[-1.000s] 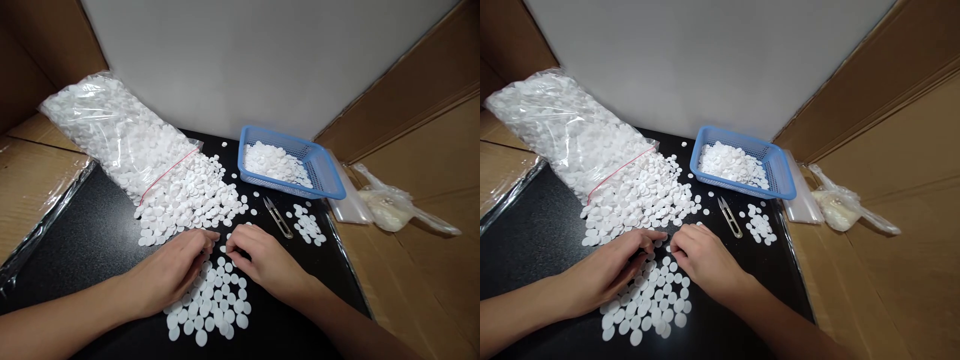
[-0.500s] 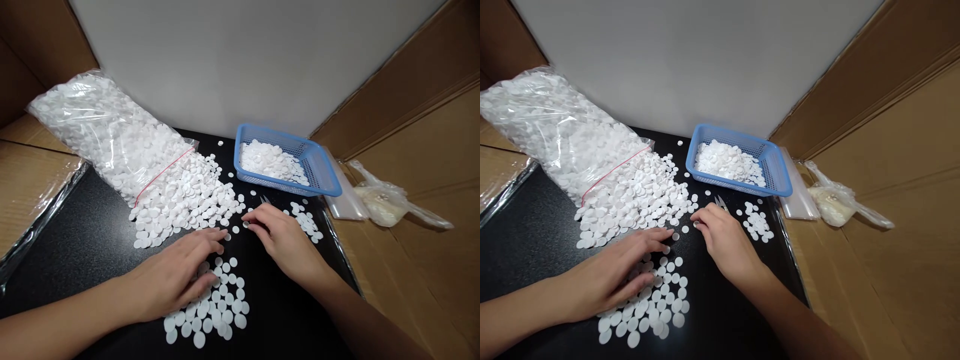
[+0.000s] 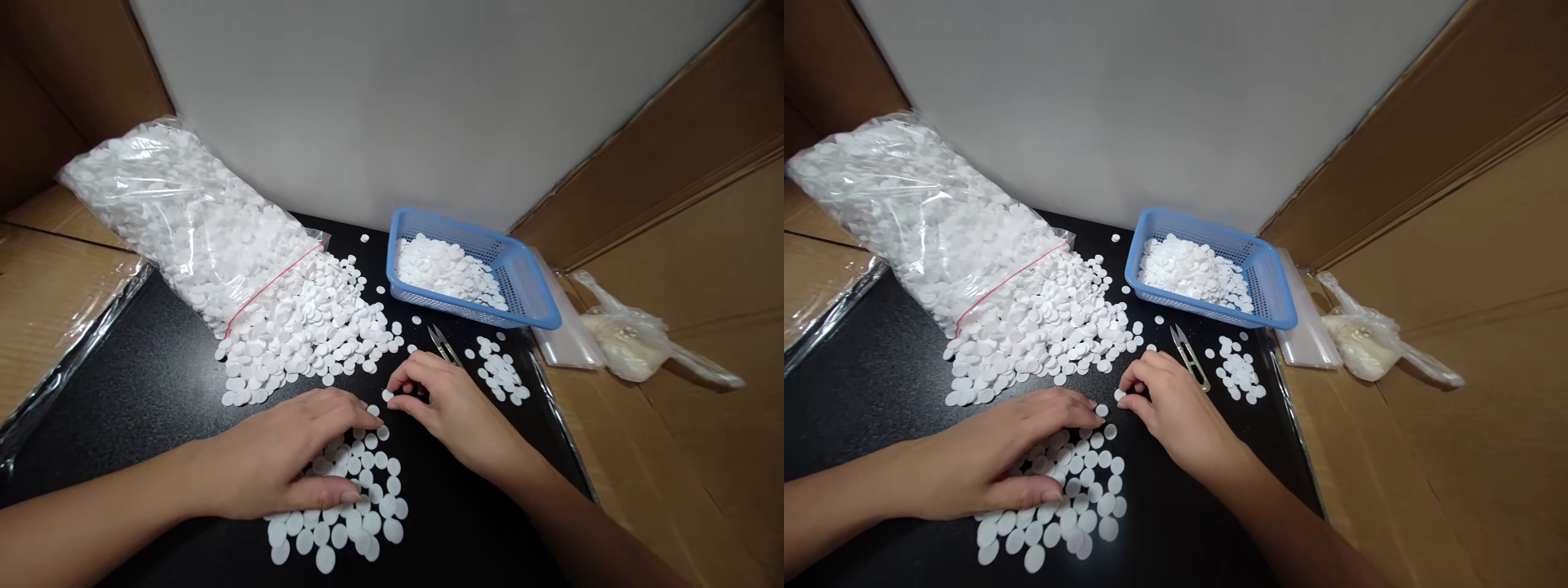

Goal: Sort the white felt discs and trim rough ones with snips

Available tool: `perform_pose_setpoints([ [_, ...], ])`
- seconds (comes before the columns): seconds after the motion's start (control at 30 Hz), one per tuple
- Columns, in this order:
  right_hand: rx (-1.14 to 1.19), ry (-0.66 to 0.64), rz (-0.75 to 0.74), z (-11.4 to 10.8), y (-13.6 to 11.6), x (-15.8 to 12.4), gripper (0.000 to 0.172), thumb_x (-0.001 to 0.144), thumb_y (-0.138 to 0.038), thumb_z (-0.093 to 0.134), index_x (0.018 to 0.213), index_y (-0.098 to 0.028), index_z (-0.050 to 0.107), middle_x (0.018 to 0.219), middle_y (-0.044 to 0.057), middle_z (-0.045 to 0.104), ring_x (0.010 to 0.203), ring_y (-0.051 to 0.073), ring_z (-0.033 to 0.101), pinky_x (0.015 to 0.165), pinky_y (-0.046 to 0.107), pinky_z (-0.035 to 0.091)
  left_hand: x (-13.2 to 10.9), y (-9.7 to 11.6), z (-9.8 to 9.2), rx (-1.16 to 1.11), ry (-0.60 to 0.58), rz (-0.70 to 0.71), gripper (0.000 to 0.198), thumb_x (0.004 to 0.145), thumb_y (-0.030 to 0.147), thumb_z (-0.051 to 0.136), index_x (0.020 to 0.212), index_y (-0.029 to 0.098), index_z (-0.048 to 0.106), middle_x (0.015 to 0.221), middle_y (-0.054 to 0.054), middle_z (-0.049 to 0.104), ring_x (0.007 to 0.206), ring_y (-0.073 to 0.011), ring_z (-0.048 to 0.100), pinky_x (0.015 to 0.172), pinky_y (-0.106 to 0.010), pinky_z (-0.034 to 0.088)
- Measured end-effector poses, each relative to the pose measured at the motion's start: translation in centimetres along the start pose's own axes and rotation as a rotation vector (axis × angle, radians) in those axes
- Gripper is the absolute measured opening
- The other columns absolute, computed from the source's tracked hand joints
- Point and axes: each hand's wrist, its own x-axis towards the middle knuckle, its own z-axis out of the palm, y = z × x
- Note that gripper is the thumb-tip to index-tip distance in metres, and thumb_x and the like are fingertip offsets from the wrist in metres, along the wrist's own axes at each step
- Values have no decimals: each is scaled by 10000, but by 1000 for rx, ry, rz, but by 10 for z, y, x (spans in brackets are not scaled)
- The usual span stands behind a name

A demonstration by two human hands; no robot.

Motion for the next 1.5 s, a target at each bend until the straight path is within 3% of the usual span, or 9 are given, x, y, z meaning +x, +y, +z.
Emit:
perform_pose_setpoints([
  [0.17, -35, -11, 34, -1, -3, -1, 164, 829, -79, 732, 799, -206, 633, 810, -8, 612, 766, 162, 605, 661, 284, 475, -3, -1, 2, -19, -2, -14, 386, 964, 370, 602, 1314, 237, 508, 1305, -103, 607, 1238, -252, 565, 1047, -386, 474],
  [0.33, 14, -7, -16, 5, -6, -3, 176, 858, -38, 668, 811, -207, 644, 809, -9, 630, 754, 152, 618, 665, 273, 483, -6, -4, 10, 97, 34, -13, 525, 940, 421, 633, 1395, 237, 446, 1490, -141, 483, 1380, -311, 461, 1113, -473, 431],
  [0.5, 174, -4, -153, 18, -14, -9, 207, 884, -20, 605, 849, -220, 646, 860, -8, 653, 785, 143, 644, 685, 249, 506, -6, -6, 10, -10, 88, -23, 511, 934, 390, 645, 1372, 248, 424, 1499, -138, 467, 1346, -284, 499, 1072, -436, 479],
  [0.7, -8, 291, -230, 25, -4, 4, 140, 954, -93, 523, 914, -200, 604, 877, 34, 629, 789, 180, 633, 704, 298, 528, -5, -3, 7, -30, 53, 33, 410, 926, 427, 654, 1236, 208, 499, 1372, -159, 581, 1322, -314, 522, 1076, -466, 468],
  [0.9, -165, 351, -346, 33, -1, 16, 125, 951, -103, 528, 913, -185, 614, 878, 71, 629, 847, 225, 618, 756, 353, 527, -5, 3, 2, -99, -9, 74, 390, 933, 348, 660, 1273, 209, 528, 1290, -122, 630, 1238, -266, 585, 1040, -392, 494],
  [1.03, 58, 197, -228, 30, -15, 9, 141, 900, -85, 587, 823, -195, 631, 818, 20, 602, 704, 147, 589, 614, 256, 485, -8, -5, 6, 85, 253, 16, 103, 989, 192, 514, 1070, 210, 574, 1098, -79, 648, 1054, -222, 609, 886, -344, 509],
  [1.13, 177, 60, -105, 25, -23, 5, 146, 864, -82, 632, 781, -201, 653, 775, -7, 593, 629, 114, 554, 531, 221, 436, -10, -13, 9, 190, 403, -85, 175, 963, 89, 429, 987, 214, 551, 1001, -53, 628, 933, -203, 583, 763, -315, 486],
  [1.3, 225, 48, -12, 21, -24, 5, 148, 889, -137, 617, 771, -207, 675, 728, -9, 604, 617, 123, 546, 535, 235, 429, -10, -16, 12, 223, 381, -126, 219, 932, 46, 408, 1020, 210, 524, 1009, -53, 608, 930, -211, 560, 765, -330, 480],
  [1.5, 106, 160, -24, 22, -17, 7, 170, 898, -139, 578, 745, -203, 611, 732, 0, 589, 604, 131, 528, 533, 253, 435, -9, -14, 13, 217, 389, -109, 221, 923, 43, 417, 1011, 218, 520, 1022, -52, 607, 922, -209, 569, 766, -328, 473],
])
